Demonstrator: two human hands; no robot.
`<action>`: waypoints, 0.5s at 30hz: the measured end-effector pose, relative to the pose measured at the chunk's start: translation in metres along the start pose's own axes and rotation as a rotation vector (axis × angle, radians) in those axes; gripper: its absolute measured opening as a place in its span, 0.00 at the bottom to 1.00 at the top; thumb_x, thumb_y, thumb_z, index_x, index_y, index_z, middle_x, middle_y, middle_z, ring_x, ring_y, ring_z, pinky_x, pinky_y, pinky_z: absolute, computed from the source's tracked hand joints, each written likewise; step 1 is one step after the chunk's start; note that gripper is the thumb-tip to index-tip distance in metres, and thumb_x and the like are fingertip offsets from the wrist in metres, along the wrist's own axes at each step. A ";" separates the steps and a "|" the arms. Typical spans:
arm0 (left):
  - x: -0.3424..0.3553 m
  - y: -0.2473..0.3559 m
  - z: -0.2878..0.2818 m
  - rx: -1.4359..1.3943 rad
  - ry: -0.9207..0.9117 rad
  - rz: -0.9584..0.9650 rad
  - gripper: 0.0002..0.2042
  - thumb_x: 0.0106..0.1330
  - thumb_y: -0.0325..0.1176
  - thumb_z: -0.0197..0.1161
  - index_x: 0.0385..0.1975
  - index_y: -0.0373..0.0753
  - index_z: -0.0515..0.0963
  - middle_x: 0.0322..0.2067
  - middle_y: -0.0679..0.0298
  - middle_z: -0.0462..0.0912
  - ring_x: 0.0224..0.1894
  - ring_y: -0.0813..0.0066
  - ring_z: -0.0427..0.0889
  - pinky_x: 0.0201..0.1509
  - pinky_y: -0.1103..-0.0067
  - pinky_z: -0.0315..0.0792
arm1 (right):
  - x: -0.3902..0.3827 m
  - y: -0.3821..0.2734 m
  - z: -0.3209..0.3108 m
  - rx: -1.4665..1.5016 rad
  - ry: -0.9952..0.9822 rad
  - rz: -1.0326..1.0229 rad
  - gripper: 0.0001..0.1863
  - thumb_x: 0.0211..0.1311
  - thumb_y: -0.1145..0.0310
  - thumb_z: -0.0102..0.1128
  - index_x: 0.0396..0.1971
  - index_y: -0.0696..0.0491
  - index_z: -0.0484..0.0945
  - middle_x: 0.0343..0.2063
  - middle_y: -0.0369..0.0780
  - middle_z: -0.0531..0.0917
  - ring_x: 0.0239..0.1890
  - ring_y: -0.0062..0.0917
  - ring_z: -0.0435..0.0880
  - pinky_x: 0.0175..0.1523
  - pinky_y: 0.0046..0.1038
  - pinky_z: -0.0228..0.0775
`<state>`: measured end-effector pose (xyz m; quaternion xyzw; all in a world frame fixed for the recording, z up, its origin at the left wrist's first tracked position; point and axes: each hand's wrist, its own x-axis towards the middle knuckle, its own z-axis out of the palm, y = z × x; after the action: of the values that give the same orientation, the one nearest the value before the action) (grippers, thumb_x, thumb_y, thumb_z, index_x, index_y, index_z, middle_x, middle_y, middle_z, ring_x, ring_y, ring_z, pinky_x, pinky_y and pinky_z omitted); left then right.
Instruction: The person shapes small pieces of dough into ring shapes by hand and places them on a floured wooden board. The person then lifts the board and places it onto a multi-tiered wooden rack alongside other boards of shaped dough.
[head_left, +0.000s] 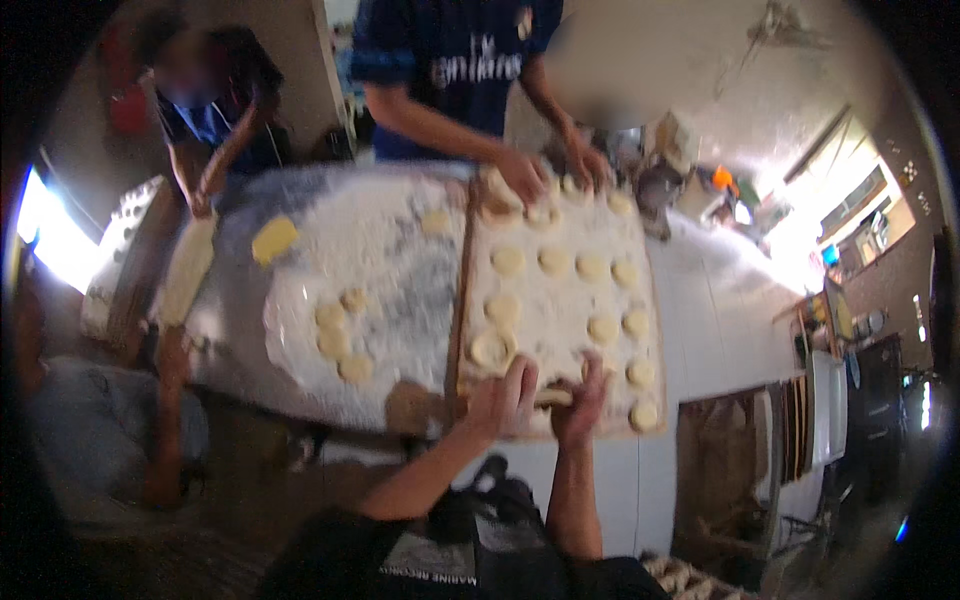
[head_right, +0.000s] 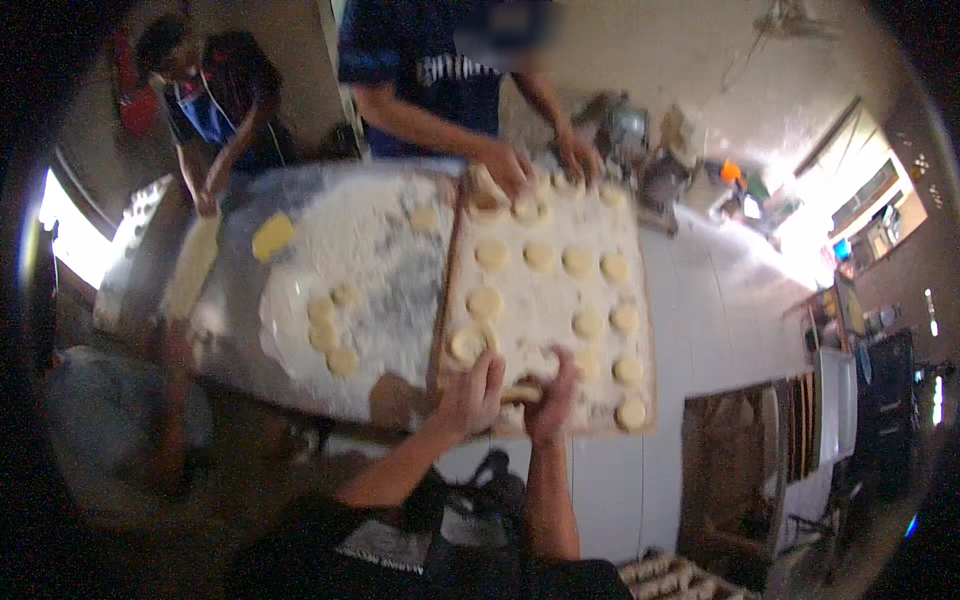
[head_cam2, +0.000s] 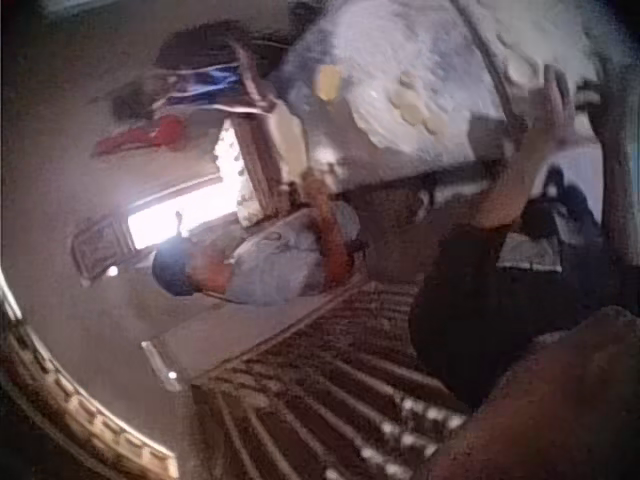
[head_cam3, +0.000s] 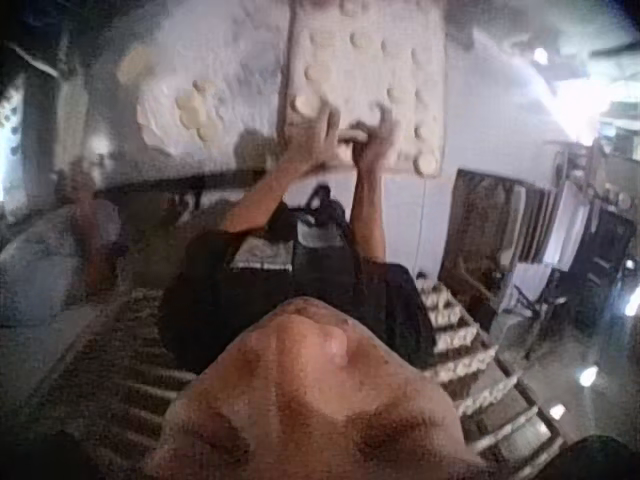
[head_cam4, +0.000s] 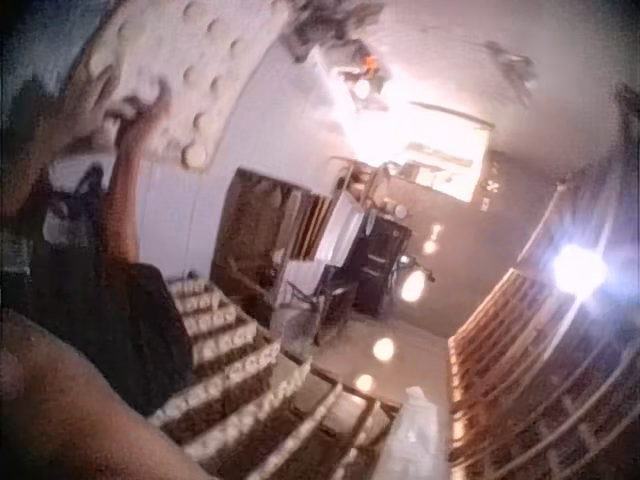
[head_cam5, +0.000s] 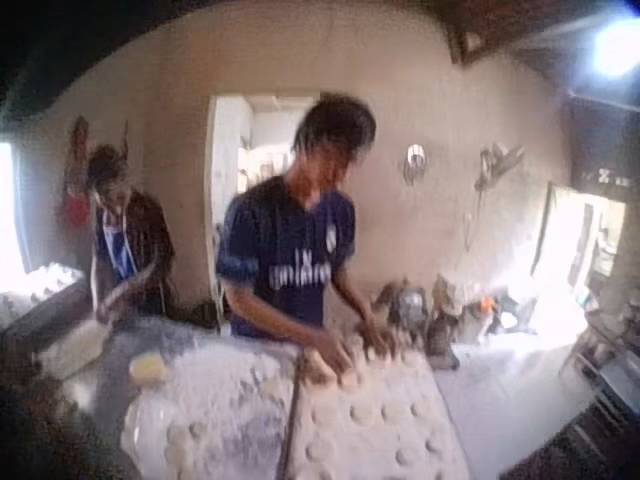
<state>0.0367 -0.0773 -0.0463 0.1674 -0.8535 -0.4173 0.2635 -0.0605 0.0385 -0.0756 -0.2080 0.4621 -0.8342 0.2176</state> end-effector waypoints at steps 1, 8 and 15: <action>-0.006 0.007 0.006 0.065 -0.053 -0.040 0.07 0.71 0.37 0.48 0.39 0.41 0.66 0.19 0.49 0.76 0.24 0.42 0.79 0.25 0.55 0.69 | -0.006 0.000 -0.007 -0.270 -0.062 -0.003 0.31 0.68 0.43 0.41 0.59 0.52 0.59 0.28 0.42 0.80 0.22 0.22 0.75 0.28 0.20 0.68; -0.021 0.027 0.034 -0.086 -0.229 -0.128 0.11 0.73 0.40 0.46 0.38 0.36 0.63 0.16 0.47 0.77 0.22 0.42 0.79 0.22 0.56 0.70 | -0.033 -0.050 -0.031 0.023 0.016 0.269 0.27 0.70 0.51 0.41 0.62 0.50 0.56 0.17 0.34 0.71 0.19 0.19 0.70 0.21 0.20 0.62; -0.007 0.024 0.050 -0.048 -0.226 -0.057 0.16 0.76 0.43 0.39 0.43 0.33 0.65 0.39 0.38 0.75 0.45 0.42 0.78 0.44 0.57 0.72 | -0.013 -0.072 -0.021 -0.488 -0.101 0.705 0.32 0.70 0.42 0.40 0.63 0.51 0.57 0.34 0.47 0.77 0.36 0.30 0.78 0.43 0.31 0.69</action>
<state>0.0114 -0.0285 -0.0550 0.1372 -0.8623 -0.4613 0.1576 -0.0739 0.0942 -0.0254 -0.1234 0.6774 -0.5636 0.4562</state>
